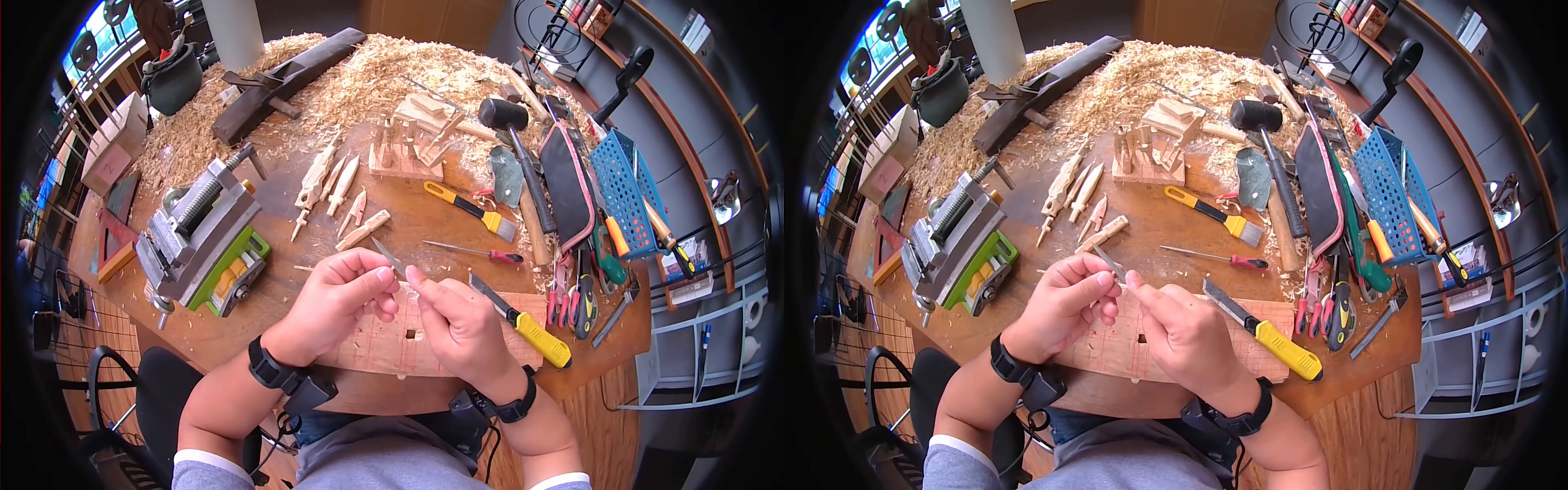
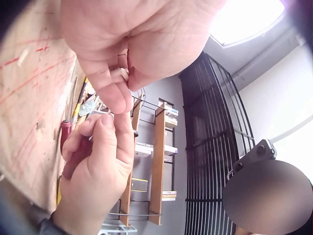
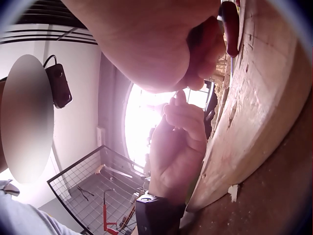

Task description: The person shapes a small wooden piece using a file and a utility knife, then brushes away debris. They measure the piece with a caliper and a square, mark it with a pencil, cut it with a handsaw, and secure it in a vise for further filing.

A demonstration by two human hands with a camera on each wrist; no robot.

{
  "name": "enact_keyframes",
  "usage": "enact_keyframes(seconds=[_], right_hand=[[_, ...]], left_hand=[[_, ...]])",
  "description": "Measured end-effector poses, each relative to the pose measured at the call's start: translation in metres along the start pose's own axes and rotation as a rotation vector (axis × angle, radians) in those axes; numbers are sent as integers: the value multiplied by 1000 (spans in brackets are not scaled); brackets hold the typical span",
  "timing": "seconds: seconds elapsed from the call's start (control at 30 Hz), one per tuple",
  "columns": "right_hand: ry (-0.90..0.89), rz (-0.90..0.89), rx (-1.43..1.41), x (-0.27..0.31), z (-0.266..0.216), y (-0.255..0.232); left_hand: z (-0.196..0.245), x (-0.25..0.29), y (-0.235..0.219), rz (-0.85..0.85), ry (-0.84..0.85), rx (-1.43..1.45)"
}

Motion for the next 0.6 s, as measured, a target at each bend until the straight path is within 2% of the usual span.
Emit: enact_keyframes(seconds=[0.07,0.13,0.33,0.43,0.6], right_hand=[[-7,14,35,0,3,2],[-3,98,-43,-4,6,-4],[45,-46,-52,0,3,-2],[36,-32,-55,-1,2,0],[24,29,-109,-4,5,-1]], left_hand=[[-2,1,2,-17,-8,-22],[-1,0,-1,13,-8,-17],[0,-3,-4,40,43,31],[-1,-1,-1,-19,24,5],[-4,-1,2,-12,-21,-1]])
Point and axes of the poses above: each hand's wrist, its own x-axis away from the middle knuckle, its own y-axis out of the palm, z = x × y, the point moved 8 cm from there along -x, towards the middle knuckle, and after that the axes turned 8 degrees about y, right-handed, at the moved point
